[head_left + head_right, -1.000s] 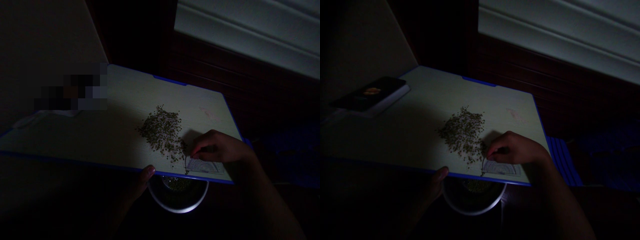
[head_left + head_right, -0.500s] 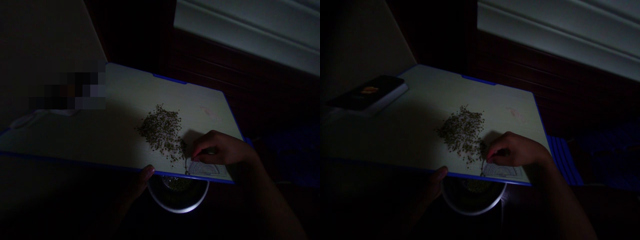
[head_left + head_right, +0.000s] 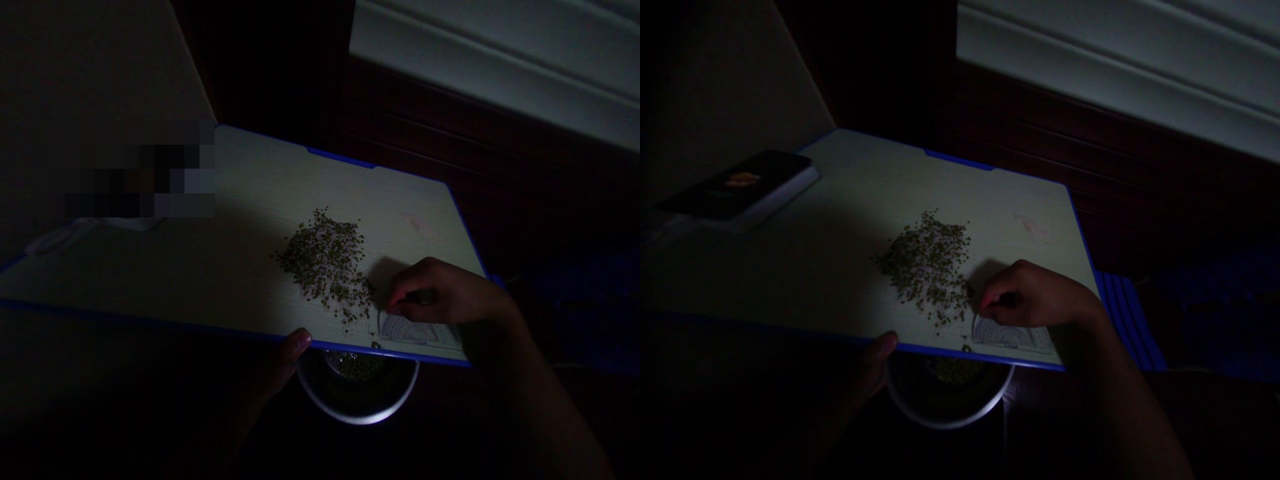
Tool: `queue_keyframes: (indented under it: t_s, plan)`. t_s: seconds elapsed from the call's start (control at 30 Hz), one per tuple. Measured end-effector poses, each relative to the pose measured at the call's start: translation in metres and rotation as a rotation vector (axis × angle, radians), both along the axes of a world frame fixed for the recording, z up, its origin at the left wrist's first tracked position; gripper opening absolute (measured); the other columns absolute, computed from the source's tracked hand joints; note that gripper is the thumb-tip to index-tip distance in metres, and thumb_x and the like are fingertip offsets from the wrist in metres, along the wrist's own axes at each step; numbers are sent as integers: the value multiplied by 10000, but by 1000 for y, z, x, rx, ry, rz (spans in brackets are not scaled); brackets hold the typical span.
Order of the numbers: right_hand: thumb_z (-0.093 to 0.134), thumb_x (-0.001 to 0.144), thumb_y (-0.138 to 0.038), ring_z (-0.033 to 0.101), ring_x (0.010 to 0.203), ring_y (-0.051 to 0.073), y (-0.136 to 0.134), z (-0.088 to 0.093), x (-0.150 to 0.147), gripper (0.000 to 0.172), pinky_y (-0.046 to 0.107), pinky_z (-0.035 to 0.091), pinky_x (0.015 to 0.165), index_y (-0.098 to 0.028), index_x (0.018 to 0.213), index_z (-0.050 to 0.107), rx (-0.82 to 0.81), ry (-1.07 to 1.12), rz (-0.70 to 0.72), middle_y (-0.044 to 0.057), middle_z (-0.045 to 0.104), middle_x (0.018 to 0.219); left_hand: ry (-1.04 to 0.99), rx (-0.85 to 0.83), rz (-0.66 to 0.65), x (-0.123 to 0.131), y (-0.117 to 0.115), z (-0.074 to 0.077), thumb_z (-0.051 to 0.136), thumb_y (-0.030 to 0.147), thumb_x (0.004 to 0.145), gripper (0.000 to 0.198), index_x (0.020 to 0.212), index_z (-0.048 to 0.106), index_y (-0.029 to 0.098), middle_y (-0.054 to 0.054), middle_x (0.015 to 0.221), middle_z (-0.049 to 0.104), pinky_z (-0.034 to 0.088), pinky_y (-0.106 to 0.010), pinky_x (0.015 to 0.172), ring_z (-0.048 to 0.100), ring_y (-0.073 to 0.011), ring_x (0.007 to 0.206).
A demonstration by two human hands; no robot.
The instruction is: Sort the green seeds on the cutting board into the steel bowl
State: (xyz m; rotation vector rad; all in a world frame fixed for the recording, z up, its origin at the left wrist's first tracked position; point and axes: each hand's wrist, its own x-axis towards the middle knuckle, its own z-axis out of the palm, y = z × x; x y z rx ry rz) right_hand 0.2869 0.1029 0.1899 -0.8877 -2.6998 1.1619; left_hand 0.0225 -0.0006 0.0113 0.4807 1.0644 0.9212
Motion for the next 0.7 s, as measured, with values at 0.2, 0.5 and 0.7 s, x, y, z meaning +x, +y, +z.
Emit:
queue_keyframes:
  t_s: [0.2, 0.5, 0.7]
  plan:
    - [646, 874, -205, 681, 732, 96, -3, 2, 0, 127, 195, 497, 690, -150, 939, 741, -15, 27, 15, 27, 752, 833, -79, 71, -48, -4, -2, -10, 668, 600, 704, 388, 672, 617, 217, -18, 714, 627, 463, -373, 866, 557, -240, 784]
    - [633, 882, -186, 687, 738, 96, -1, 1, 0, 132, 193, 494, 676, -154, 963, 732, -14, 3, 8, 24, 759, 851, -46, -23, -31, -3, -1, 3, 736, 623, 592, 437, 622, 584, 214, -8, 661, 573, 462, -366, 813, 493, -208, 717]
    - [627, 908, -248, 695, 780, 113, -1, 4, 1, 150, 214, 495, 715, -155, 970, 728, 19, 29, -14, 40, 759, 873, -27, -1, 17, 2, -1, 11, 757, 602, 579, 420, 585, 593, 215, -11, 667, 598, 437, -365, 848, 510, -227, 778]
